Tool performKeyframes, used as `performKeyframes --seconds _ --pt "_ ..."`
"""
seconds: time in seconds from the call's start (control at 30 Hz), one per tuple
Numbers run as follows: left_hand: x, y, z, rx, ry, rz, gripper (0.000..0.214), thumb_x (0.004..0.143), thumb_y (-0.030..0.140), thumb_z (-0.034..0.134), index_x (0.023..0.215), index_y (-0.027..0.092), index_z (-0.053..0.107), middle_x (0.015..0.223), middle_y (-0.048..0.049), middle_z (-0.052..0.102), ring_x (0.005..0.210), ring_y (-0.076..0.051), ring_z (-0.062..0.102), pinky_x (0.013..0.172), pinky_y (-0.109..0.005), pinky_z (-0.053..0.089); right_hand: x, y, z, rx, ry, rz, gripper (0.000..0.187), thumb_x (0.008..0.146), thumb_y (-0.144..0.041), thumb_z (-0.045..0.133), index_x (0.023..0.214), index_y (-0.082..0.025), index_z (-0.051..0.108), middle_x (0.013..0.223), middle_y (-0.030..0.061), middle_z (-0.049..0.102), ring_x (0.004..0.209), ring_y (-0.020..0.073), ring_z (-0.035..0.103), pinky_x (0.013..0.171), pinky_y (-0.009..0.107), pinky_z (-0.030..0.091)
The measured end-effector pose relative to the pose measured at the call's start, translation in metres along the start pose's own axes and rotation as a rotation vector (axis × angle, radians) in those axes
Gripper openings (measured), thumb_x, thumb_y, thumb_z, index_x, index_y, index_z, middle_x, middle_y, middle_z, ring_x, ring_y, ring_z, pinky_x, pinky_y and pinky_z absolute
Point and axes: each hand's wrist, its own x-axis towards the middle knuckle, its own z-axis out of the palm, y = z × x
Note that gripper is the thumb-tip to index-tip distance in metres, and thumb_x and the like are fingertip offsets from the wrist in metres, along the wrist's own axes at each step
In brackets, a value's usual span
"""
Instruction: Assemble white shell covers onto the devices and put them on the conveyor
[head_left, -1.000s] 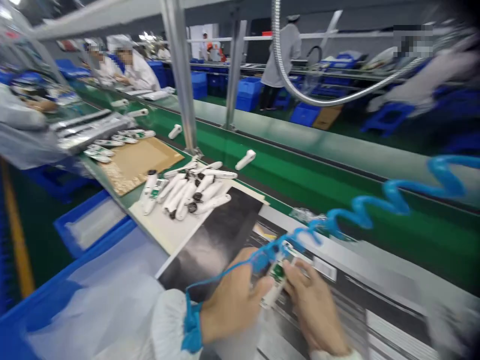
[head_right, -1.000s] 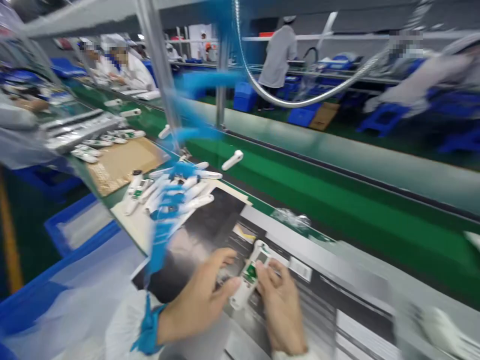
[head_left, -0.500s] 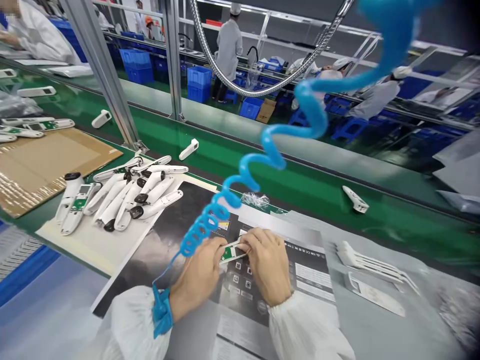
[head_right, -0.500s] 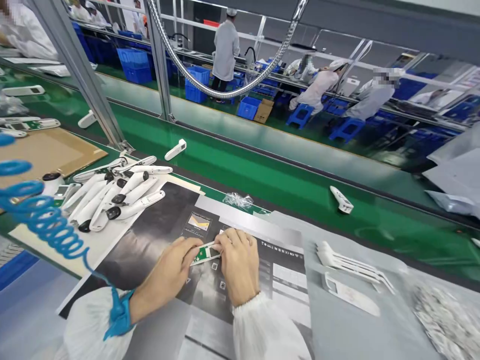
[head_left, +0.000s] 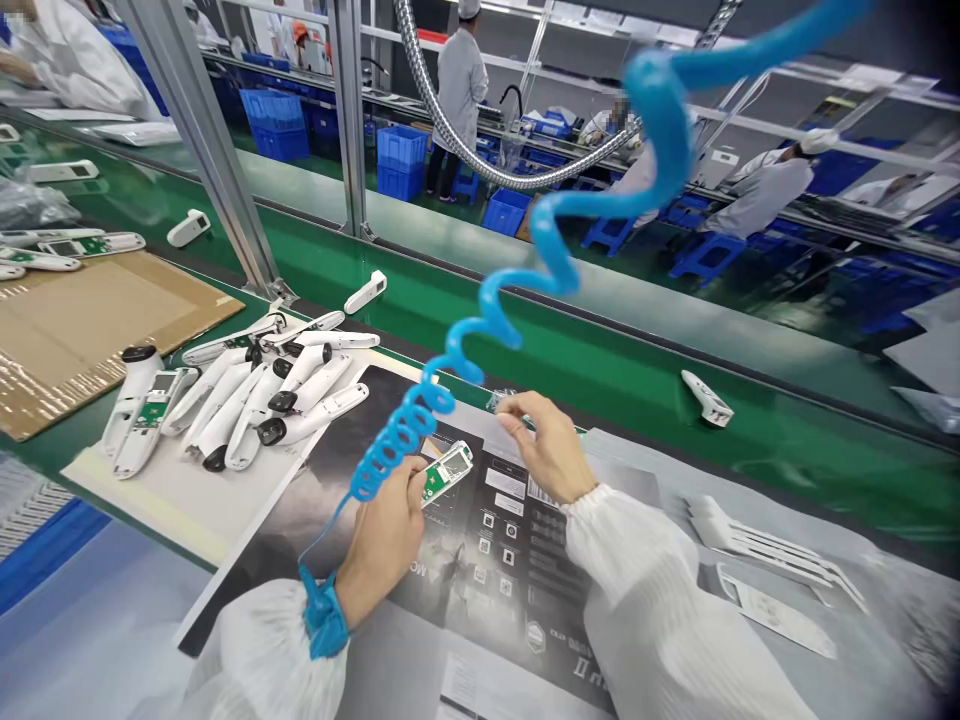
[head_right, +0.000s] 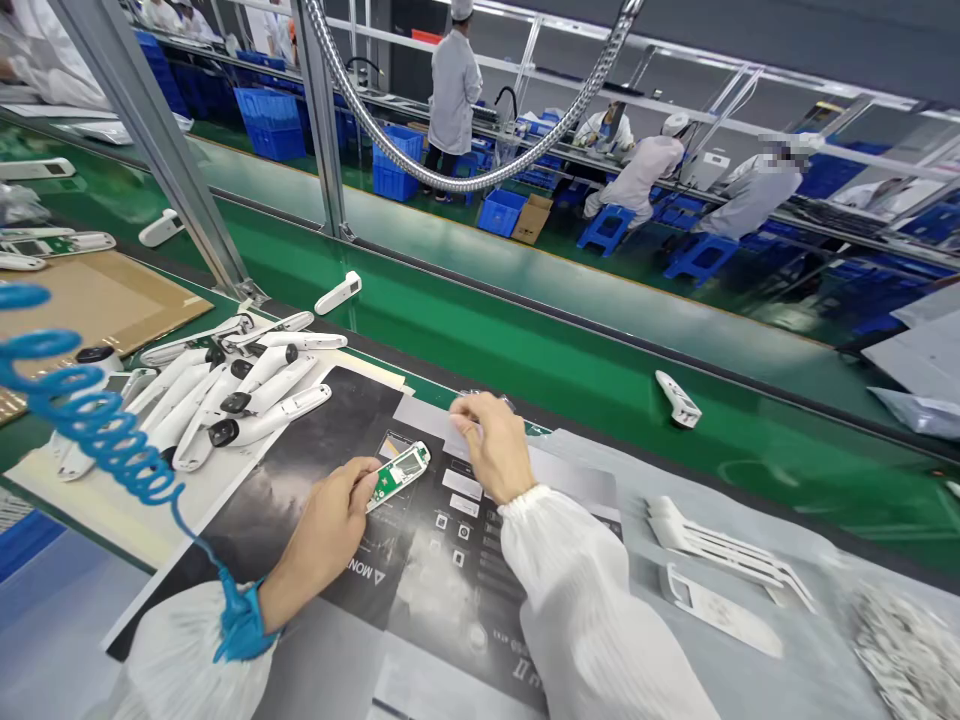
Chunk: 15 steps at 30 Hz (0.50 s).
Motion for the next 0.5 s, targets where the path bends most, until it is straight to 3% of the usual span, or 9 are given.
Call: performKeyframes --seconds 0.1,0.2,0.3,0.4,0.5 --pt "-0.001 -0.003 0.001 -0.015 0.000 0.007 0.026 0.097 0.023 0.034 0.100 0.022 0.060 0.096 -0.0038 0.068 0.088 -0.021 0.062 0.077 -0.033 0.044 -0.008 -0.005 0.017 -0.076 -0.100 -0.211 0.010 0.094 -0.030 0.056 0.095 -0.025 0.065 0.101 0.0026 0.069 0.096 0.0200 0.059 0.092 0.039 0.036" --pt "-0.001 -0.004 0.003 -0.011 -0.004 0.008 0.025 0.097 0.023 0.034 0.101 0.022 0.059 0.099 -0.0045 0.068 0.091 -0.022 0.062 0.078 -0.033 0.045 -0.028 -0.021 0.030 -0.264 -0.071 -0.256 0.013 0.096 -0.025 0.054 0.088 -0.026 0.065 0.098 -0.0005 0.069 0.096 0.0186 0.058 0.098 0.044 0.027" --pt "0.000 -0.003 0.005 0.095 0.066 0.030 0.025 0.097 0.024 0.034 0.102 0.022 0.059 0.098 -0.0058 0.069 0.091 -0.024 0.062 0.081 -0.035 0.046 -0.038 -0.035 0.026 -0.271 -0.111 -0.277 0.020 0.096 -0.015 0.049 0.080 -0.023 0.060 0.089 -0.0013 0.067 0.090 0.0171 0.056 0.101 0.043 0.024" --pt "0.002 -0.003 0.006 0.190 0.128 0.072 0.031 0.098 0.027 0.030 0.104 0.021 0.060 0.096 -0.0086 0.069 0.092 -0.026 0.062 0.084 -0.038 0.047 -0.022 -0.033 0.009 -0.194 -0.138 -0.193 0.018 0.094 -0.017 0.050 0.078 -0.021 0.056 0.085 -0.0006 0.063 0.084 0.0157 0.055 0.099 0.040 0.028" --pt "0.002 -0.008 0.004 0.183 0.108 0.067 0.037 0.096 0.031 0.029 0.109 0.018 0.060 0.101 -0.0120 0.069 0.097 -0.029 0.063 0.087 -0.042 0.048 0.007 -0.013 -0.004 -0.260 -0.038 0.086 0.014 0.092 -0.022 0.056 0.079 -0.018 0.059 0.088 0.0034 0.065 0.090 0.0179 0.056 0.091 0.038 0.034"
